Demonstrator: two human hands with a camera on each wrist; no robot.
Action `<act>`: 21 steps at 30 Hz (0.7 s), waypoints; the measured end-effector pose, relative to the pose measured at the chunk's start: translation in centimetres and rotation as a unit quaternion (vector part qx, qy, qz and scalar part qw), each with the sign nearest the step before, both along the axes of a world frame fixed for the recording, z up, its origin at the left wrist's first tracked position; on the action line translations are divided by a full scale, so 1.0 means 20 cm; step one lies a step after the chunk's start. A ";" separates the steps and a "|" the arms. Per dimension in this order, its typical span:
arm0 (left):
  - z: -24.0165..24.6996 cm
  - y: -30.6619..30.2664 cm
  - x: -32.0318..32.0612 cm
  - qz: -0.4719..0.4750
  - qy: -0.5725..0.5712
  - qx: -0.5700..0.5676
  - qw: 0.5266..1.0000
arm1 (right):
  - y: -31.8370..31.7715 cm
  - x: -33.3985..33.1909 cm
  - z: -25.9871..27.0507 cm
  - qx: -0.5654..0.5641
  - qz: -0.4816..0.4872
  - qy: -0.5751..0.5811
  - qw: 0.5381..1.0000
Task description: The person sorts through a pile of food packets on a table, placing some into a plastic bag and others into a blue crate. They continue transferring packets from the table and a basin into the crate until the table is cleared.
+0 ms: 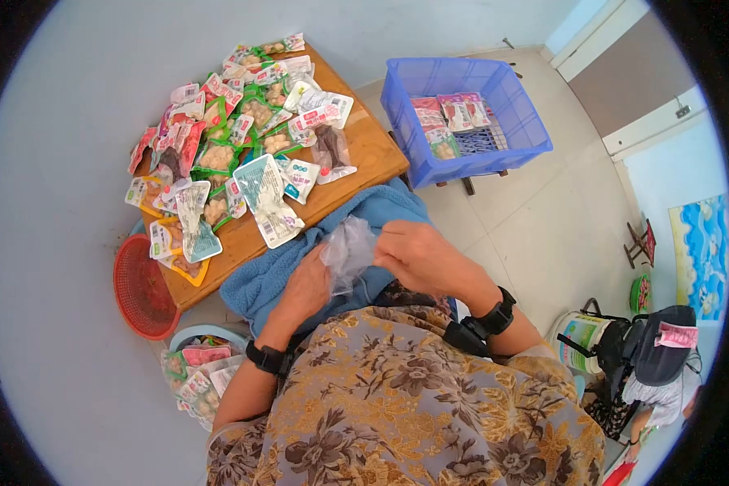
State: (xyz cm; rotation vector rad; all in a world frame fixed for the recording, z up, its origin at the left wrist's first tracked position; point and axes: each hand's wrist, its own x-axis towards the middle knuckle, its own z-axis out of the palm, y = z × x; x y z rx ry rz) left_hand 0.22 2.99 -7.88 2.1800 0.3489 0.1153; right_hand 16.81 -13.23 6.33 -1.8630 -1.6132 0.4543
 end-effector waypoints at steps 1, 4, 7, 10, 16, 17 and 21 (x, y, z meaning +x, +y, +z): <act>-0.01 0.01 0.00 -0.014 0.018 0.004 1.000 | -0.01 0.00 0.04 -0.001 0.000 0.000 1.000; 0.04 0.04 0.00 -0.050 0.022 0.000 0.998 | -0.03 0.00 0.17 -0.014 0.007 0.005 1.000; 0.02 0.04 0.00 -0.068 0.024 -0.001 0.997 | -0.07 0.02 0.28 0.016 -0.015 0.036 0.999; -0.04 -0.01 0.01 -0.056 0.049 0.063 0.995 | -0.11 0.07 0.34 0.068 -0.061 0.053 0.994; -0.18 -0.05 0.03 -0.059 0.021 0.192 0.979 | -0.10 0.16 0.41 0.273 -0.157 0.140 0.939; -0.18 -0.04 0.04 -0.072 0.028 0.200 0.977 | -0.08 0.15 0.41 0.274 -0.157 0.140 0.939; -0.10 -0.01 0.06 -0.101 0.121 0.156 0.975 | -0.04 0.15 0.32 0.328 -0.255 0.233 0.879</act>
